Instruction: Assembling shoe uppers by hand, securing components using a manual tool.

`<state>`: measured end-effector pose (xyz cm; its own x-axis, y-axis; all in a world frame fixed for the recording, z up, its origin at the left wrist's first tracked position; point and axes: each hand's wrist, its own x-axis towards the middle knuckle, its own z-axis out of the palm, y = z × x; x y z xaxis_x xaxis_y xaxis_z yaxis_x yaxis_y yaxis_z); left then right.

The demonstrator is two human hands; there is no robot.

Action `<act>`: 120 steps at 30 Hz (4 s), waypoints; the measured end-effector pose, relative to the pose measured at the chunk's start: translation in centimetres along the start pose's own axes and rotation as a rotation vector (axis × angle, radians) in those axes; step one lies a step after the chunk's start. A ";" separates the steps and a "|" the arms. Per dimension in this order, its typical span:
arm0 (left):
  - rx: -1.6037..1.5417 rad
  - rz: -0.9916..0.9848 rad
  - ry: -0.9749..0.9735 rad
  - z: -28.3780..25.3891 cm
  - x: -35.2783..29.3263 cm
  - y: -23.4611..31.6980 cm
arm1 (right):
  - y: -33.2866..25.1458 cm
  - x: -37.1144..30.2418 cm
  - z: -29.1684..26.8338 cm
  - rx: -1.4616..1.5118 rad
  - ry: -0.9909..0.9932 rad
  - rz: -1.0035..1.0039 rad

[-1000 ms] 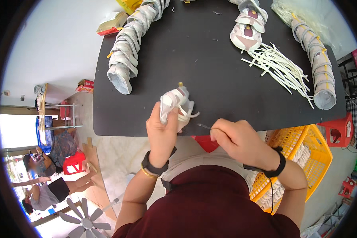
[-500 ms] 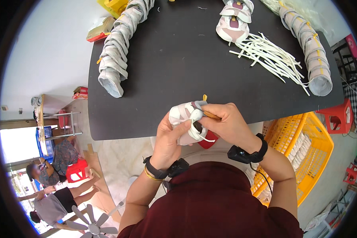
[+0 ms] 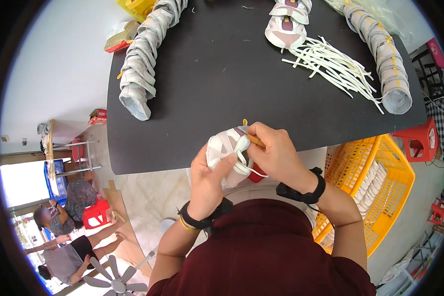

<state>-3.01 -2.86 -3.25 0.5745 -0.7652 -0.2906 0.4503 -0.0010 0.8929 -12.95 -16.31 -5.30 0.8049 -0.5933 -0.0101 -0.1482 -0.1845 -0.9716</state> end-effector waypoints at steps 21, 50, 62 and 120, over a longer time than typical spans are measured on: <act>0.220 -0.010 -0.038 -1.5 0.7 -0.6 | 1.1 -1.8 1.6 0.012 0.122 -0.215; -0.107 -0.091 -0.076 -3.0 1.8 2.0 | -2.5 2.3 0.3 -0.245 0.026 -0.540; -0.128 -0.184 -0.076 -2.6 1.1 1.7 | 0.4 2.4 -0.5 -0.546 0.182 -0.924; 0.281 0.280 0.151 -1.5 0.3 -2.0 | -0.7 -2.2 0.0 -0.177 -0.189 -0.065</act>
<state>-2.78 -2.12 -5.66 0.7512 -0.6580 -0.0524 0.0714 0.0020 0.9974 -14.60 -14.89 -4.63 0.9068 -0.4215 -0.0089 -0.1770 -0.3614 -0.9154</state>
